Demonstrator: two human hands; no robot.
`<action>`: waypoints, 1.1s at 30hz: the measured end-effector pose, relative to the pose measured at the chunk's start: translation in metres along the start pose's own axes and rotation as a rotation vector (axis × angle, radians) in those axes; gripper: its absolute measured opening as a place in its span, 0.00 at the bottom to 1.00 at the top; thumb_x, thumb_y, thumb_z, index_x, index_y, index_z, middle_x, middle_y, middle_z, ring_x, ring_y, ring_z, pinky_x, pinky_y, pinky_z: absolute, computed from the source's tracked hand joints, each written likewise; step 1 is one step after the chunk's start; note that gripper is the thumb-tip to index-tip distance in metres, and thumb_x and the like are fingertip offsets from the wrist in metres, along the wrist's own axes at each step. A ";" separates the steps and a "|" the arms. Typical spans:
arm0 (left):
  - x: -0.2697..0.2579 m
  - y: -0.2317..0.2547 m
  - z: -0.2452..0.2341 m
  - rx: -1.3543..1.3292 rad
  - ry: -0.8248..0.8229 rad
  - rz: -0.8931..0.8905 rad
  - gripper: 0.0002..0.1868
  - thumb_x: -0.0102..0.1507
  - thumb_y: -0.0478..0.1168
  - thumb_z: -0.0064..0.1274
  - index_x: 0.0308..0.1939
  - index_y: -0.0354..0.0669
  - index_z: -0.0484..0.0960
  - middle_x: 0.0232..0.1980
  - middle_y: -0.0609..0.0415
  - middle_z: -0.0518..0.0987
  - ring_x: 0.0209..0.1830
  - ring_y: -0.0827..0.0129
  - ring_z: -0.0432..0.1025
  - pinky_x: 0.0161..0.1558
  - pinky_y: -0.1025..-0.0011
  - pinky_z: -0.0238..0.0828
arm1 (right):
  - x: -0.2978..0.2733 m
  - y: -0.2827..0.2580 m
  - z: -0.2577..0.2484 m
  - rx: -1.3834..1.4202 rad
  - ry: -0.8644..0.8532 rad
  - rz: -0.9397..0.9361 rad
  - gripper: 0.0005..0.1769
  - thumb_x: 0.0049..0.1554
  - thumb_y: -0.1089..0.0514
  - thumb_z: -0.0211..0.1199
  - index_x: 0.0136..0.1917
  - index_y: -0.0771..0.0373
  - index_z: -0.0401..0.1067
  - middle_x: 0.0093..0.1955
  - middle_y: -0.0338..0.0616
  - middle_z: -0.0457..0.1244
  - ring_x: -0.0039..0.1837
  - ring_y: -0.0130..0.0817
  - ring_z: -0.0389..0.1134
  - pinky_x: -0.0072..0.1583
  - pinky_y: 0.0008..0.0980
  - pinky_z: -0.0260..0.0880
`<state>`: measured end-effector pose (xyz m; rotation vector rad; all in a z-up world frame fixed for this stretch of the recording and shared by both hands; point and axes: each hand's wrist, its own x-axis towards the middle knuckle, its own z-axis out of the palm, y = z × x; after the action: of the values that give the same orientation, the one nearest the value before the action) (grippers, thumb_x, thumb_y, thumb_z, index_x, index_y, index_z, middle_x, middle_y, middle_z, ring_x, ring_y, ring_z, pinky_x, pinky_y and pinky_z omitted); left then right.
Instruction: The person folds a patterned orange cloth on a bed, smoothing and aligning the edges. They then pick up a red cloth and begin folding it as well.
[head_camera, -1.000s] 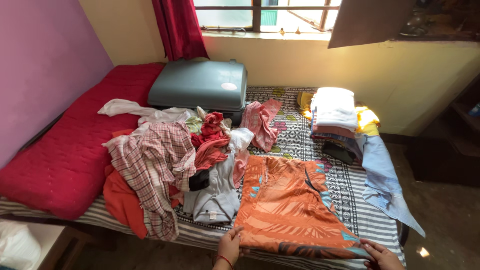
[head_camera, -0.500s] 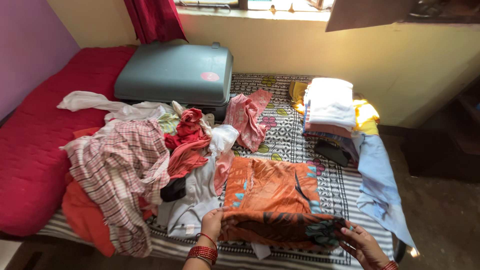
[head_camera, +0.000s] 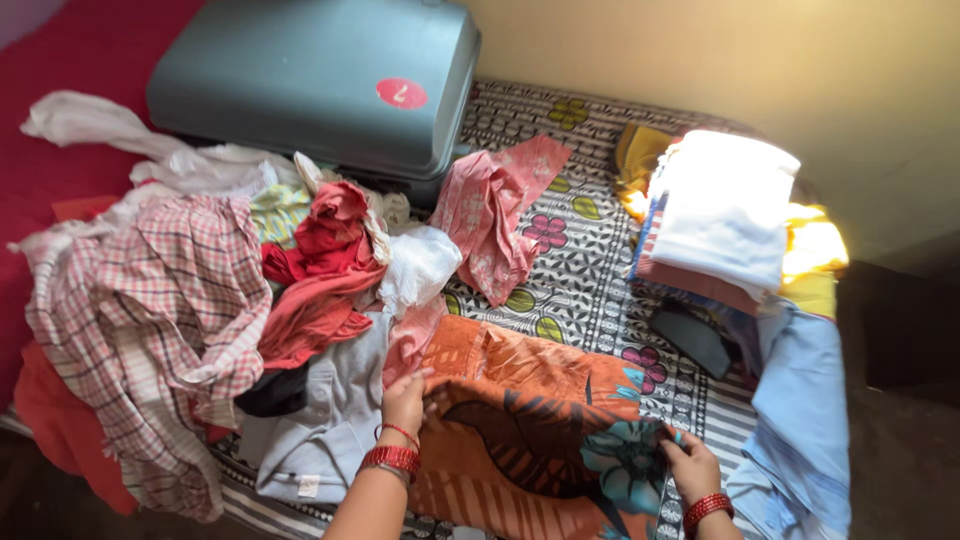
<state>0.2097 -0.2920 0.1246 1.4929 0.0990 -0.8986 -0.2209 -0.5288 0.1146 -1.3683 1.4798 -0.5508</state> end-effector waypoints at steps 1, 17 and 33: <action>0.008 0.000 0.006 -0.018 0.014 0.013 0.17 0.69 0.37 0.42 0.56 0.39 0.84 0.41 0.57 0.86 0.35 0.73 0.80 0.33 0.76 0.74 | 0.012 0.004 0.003 -0.102 0.037 -0.041 0.19 0.57 0.58 0.67 0.62 0.63 0.80 0.48 0.43 0.73 0.48 0.27 0.71 0.52 0.27 0.68; 0.160 -0.003 0.065 -0.013 -0.177 -0.055 0.12 0.68 0.39 0.48 0.47 0.34 0.84 0.40 0.53 0.87 0.30 0.72 0.80 0.25 0.82 0.69 | 0.121 0.028 0.059 -0.132 0.182 -0.106 0.15 0.67 0.49 0.62 0.56 0.62 0.78 0.42 0.40 0.69 0.43 0.26 0.65 0.48 0.33 0.66; 0.107 -0.025 0.048 0.423 0.115 0.515 0.10 0.62 0.36 0.57 0.47 0.40 0.79 0.37 0.50 0.85 0.32 0.70 0.80 0.34 0.74 0.77 | 0.107 0.035 0.099 -0.361 0.525 -0.261 0.20 0.74 0.48 0.63 0.53 0.69 0.74 0.45 0.51 0.67 0.45 0.41 0.68 0.49 0.44 0.68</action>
<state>0.2468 -0.3778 0.0503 1.8440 -0.3997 -0.4273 -0.1348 -0.5894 0.0080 -1.8071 1.8980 -0.8904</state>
